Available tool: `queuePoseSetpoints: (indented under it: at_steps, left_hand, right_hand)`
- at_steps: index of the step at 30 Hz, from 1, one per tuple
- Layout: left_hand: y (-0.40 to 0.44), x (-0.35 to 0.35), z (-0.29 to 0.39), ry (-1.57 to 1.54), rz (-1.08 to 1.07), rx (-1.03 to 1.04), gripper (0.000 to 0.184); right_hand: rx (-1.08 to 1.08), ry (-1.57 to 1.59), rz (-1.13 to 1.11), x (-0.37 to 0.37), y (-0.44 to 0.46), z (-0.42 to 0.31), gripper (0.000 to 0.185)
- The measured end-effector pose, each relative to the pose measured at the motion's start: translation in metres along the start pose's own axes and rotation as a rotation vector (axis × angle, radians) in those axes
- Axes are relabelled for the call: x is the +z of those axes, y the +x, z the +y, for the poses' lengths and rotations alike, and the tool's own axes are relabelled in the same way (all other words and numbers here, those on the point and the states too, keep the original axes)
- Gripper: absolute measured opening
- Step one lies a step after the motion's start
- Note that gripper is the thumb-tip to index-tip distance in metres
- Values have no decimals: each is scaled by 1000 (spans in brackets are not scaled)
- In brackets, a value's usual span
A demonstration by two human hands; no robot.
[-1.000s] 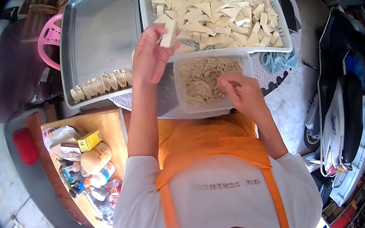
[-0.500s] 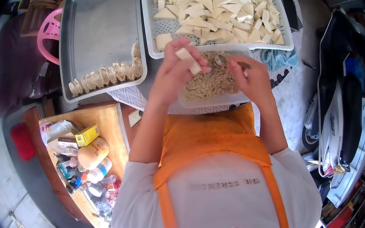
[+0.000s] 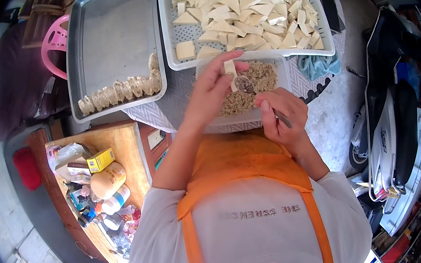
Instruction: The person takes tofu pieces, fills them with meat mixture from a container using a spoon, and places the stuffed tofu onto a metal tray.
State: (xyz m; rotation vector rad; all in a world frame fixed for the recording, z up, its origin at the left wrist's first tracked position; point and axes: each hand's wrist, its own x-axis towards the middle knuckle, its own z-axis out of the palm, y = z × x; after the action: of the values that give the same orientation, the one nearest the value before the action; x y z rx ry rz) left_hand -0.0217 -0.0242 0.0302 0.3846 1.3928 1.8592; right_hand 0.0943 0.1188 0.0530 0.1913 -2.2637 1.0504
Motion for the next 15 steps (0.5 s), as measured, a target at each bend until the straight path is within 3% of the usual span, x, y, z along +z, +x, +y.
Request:
queuePoseSetpoints:
  at_steps: [8,11,13,14,15]
  left_hand:
    - [-2,5,-12,259,-15,156,46]
    - [-2,1,-14,365,-3,240,46]
    - [-9,-3,0,529,32,278,46]
    - [-12,-7,-1,437,76,239,45]
    - [-13,-11,-5,345,119,201,44]
  right_hand:
    - [-89,-104,-9,23,-9,8,29]
    - [-79,12,42,30,-11,12,20]
    - [286,235,117,20,-13,13,13]
    - [470,345,153,14,-14,13,12]
    - [522,257,77,11,-10,18,11]
